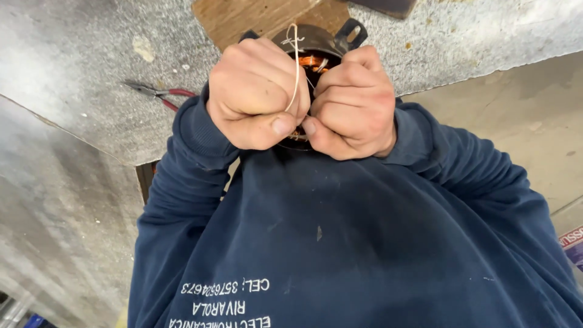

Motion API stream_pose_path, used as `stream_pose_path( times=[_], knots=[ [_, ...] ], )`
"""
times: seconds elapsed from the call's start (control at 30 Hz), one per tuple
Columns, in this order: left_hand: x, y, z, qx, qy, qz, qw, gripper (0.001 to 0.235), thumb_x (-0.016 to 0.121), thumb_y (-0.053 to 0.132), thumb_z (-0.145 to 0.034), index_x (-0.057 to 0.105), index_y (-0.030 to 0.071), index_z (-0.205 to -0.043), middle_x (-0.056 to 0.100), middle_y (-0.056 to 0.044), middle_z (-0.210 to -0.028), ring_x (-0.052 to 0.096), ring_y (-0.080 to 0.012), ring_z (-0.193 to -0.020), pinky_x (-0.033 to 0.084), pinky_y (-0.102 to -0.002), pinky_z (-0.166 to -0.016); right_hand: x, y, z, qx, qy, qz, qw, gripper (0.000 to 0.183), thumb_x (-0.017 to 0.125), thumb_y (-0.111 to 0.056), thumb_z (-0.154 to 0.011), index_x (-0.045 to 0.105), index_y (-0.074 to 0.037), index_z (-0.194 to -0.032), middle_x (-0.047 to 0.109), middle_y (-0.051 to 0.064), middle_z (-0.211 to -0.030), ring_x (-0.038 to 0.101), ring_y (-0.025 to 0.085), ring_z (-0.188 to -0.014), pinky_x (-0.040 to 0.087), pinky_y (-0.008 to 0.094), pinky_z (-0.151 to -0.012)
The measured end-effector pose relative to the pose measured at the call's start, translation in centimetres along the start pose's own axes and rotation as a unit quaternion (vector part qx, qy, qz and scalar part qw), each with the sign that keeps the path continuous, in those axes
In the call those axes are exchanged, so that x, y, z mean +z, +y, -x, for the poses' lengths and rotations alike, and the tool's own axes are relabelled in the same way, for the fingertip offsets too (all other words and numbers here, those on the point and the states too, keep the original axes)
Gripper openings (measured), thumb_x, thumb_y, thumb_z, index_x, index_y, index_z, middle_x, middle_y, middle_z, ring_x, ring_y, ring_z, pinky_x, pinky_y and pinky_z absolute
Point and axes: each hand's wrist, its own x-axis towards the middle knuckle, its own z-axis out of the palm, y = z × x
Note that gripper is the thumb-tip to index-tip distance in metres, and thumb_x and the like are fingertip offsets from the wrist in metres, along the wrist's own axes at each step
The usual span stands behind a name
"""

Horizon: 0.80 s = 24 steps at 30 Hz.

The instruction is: The person ties and laces the copper windings of an electric motor stator using a length of white cord, threading it by hand between the winding slots around the stator's circumference and pulling each loop tight. They briefly use pliers to trim the cord and continue lacing new sections.

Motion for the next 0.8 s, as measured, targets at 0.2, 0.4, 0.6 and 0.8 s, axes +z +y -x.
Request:
stream_pose_path(
  times=[0.2, 0.4, 0.6, 0.8],
  knots=[
    [0.2, 0.4, 0.4, -0.042, 0.023, 0.006, 0.999, 0.040, 0.060, 0.009, -0.105, 0.052, 0.001, -0.067, 0.062, -0.009, -0.069, 0.069, -0.0245, -0.069, 0.060, -0.032, -0.063, 0.0, 0.0, -0.2, -0.016, 0.016, -0.009, 1.000, 0.019, 0.075, -0.012, -0.092, 0.067, -0.007, -0.075, 0.066, 0.003, -0.078, 0.064, 0.024, -0.085, 0.042, 0.040, -0.082],
    [1.0, 4.3, 0.3, -0.072, 0.020, -0.254, 0.964, 0.014, 0.069, 0.010, -0.099, 0.067, -0.002, -0.106, 0.070, -0.013, -0.105, 0.072, -0.0326, -0.108, 0.057, -0.044, -0.101, -0.4, -0.4, -0.3, -0.004, 0.015, -0.030, 0.999, 0.021, 0.071, -0.014, -0.091, 0.065, -0.005, -0.073, 0.066, 0.007, -0.079, 0.065, 0.028, -0.088, 0.042, 0.041, -0.083],
    [2.9, 2.9, 4.8, -0.115, 0.083, -0.524, 0.840, 0.032, 0.084, -0.001, -0.096, 0.067, 0.005, -0.123, 0.069, -0.007, -0.123, 0.065, -0.0286, -0.117, 0.053, -0.036, -0.099, -1.8, -1.3, -2.0, 0.106, 0.007, -0.121, 0.987, 0.030, 0.057, -0.016, -0.107, 0.065, -0.006, -0.079, 0.070, 0.006, -0.089, 0.062, 0.027, -0.097, 0.047, 0.035, -0.090],
    [3.7, 2.4, 4.6, -0.143, 0.103, -0.601, 0.780, 0.037, 0.085, 0.011, -0.094, 0.063, 0.008, -0.124, 0.061, -0.006, -0.117, 0.057, -0.0281, -0.113, 0.045, -0.040, -0.097, -2.0, 0.1, -3.7, 0.216, -0.006, -0.235, 0.948, 0.038, 0.050, -0.014, -0.111, 0.057, 0.000, -0.076, 0.064, 0.011, -0.081, 0.062, 0.017, -0.072, 0.048, 0.029, -0.070]
  ],
)
